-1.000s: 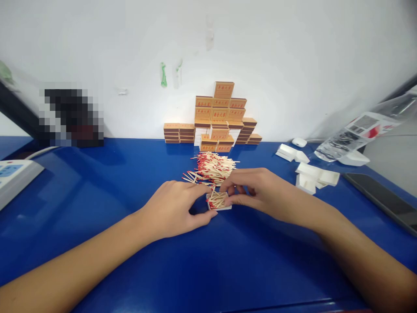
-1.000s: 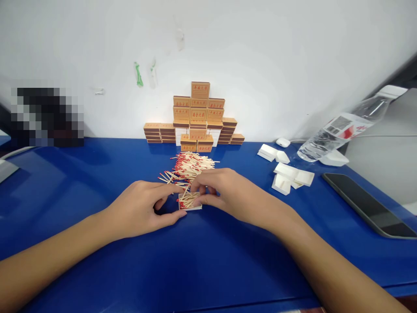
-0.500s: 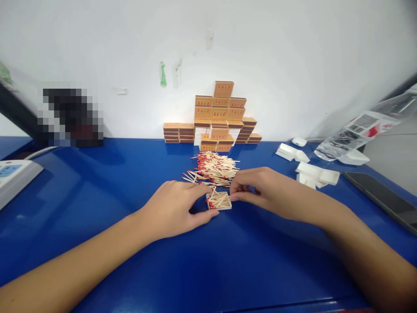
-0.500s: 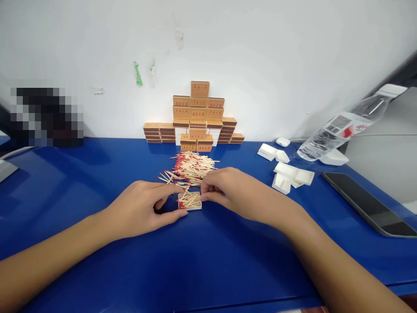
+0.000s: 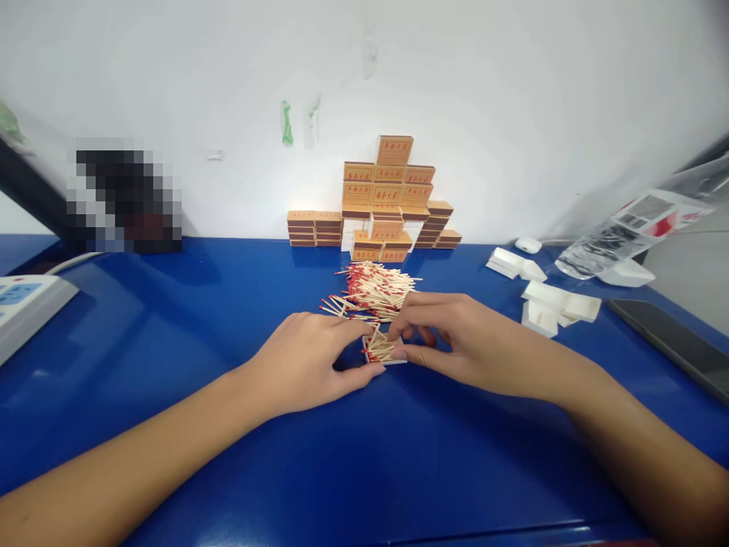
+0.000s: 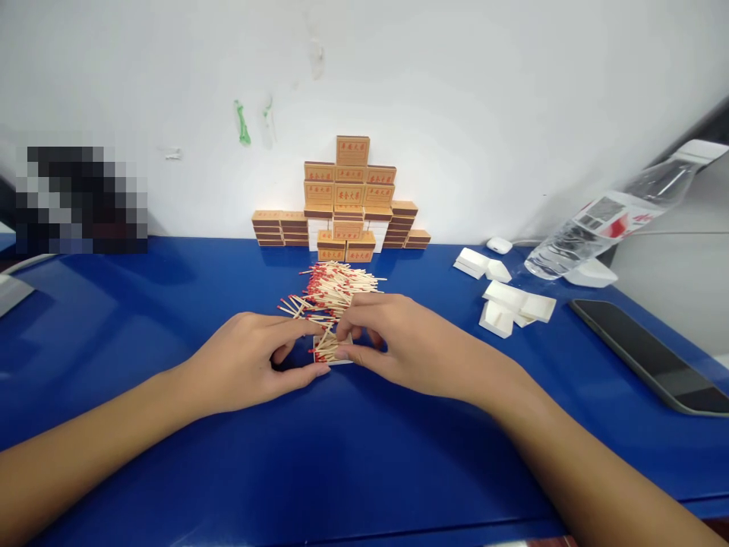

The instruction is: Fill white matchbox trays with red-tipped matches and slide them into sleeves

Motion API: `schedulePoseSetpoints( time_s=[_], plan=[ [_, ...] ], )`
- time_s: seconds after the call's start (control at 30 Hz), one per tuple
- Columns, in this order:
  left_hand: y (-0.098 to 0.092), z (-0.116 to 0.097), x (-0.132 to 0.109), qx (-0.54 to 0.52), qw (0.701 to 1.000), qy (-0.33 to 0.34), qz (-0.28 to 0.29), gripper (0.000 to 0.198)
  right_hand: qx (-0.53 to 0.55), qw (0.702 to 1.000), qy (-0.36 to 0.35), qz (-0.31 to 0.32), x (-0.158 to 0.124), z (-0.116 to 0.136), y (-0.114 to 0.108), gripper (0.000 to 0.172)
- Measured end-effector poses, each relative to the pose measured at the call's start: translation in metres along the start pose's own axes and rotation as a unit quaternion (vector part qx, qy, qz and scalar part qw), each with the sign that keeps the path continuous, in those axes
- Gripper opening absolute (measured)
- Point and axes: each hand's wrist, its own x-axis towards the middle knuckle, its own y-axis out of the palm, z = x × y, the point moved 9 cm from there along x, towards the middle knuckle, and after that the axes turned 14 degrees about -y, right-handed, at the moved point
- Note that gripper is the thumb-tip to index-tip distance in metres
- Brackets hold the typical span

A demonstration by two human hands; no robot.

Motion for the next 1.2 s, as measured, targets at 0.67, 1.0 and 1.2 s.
schedulePoseSetpoints(
  time_s=[0.67,1.0,1.2],
  plan=[
    [0.0,0.002,0.0,0.007,1.0,-0.003,-0.004,0.029,-0.005,1.0,0.003,0.002,0.001,-0.002,0.01,0.015],
    [0.0,0.002,0.0,0.008,1.0,-0.005,-0.007,0.029,-0.019,1.0,0.009,-0.003,0.0,-0.002,0.005,0.014],
    [0.0,0.001,0.0,0.004,1.0,-0.007,-0.002,0.029,-0.043,0.999,0.007,-0.03,0.0,-0.003,-0.003,0.013]
  ],
)
